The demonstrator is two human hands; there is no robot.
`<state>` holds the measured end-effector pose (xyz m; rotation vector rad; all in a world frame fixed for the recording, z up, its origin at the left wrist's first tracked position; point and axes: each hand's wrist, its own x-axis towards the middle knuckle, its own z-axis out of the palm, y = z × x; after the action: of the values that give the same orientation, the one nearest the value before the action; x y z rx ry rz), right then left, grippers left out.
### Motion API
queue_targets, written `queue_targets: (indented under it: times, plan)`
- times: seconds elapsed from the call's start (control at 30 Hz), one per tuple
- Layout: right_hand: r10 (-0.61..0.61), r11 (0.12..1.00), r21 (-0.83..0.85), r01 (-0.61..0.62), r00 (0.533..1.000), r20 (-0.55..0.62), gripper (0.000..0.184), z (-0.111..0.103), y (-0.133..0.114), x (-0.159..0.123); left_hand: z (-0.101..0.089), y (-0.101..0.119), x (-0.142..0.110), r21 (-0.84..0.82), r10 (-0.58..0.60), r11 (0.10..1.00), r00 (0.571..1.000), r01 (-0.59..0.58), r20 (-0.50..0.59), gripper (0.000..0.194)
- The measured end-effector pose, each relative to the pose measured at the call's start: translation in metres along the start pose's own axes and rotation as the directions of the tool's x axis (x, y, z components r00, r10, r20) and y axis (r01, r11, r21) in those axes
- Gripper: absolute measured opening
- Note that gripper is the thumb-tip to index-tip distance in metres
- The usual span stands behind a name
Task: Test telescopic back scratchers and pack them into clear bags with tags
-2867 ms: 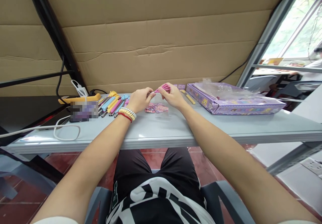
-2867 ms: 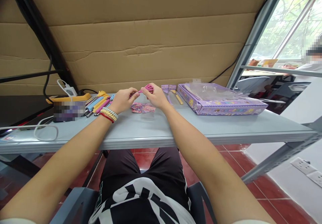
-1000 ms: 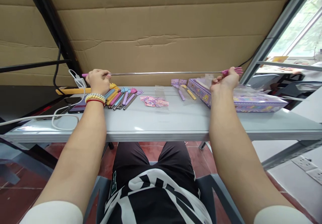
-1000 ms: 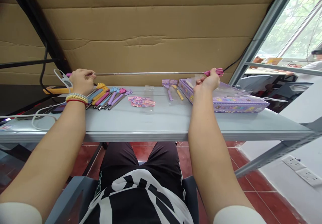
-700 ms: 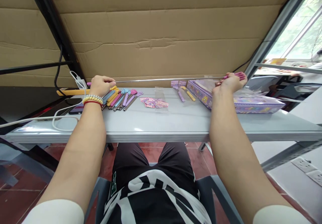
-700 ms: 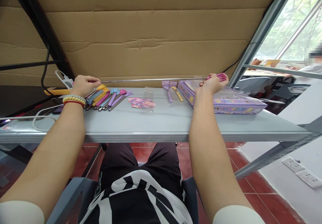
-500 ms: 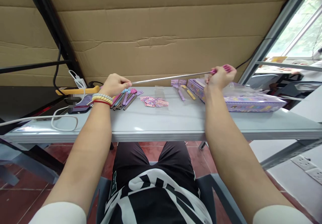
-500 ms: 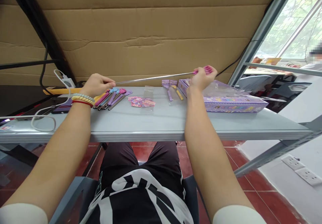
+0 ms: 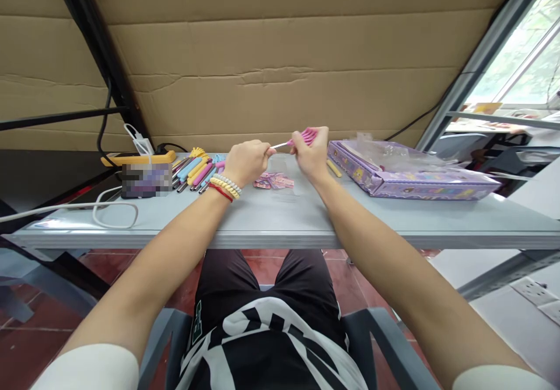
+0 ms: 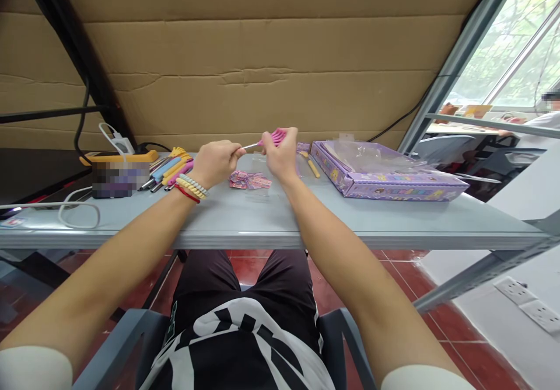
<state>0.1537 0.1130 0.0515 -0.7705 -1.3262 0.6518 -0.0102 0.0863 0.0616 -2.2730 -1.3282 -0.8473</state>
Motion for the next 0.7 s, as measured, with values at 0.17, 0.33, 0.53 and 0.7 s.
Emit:
queue_targets:
  times: [0.17, 0.33, 0.53, 0.7]
  plan:
    - [-0.069, 0.998, 0.001, 0.069, 0.997, -0.016, 0.045, 0.017, 0.005, -0.013, 0.008, 0.010, 0.000, -0.069, -0.009, 0.998, 1.000, 0.010, 0.013, 0.039]
    - [0.027, 0.991, 0.132, -0.030, 0.999, 0.030, 0.052, 0.002, 0.008, 0.001, 0.014, -0.007, 0.003, -0.243, 0.030, 0.970, 0.999, -0.020, 0.034, 0.034]
    - [0.069, 0.983, 0.178, -0.049, 0.992, -0.103, 0.049, -0.016, 0.006, 0.011, 0.019, -0.028, -0.001, -0.249, -0.014, 0.967, 0.990, 0.049, 0.142, 0.043]
    - [0.168, 0.975, 0.078, -0.209, 0.917, 0.361, 0.049, -0.009, -0.004, -0.008, 0.024, -0.022, -0.003, -0.321, 0.063, 0.947, 0.991, -0.022, 0.119, 0.047]
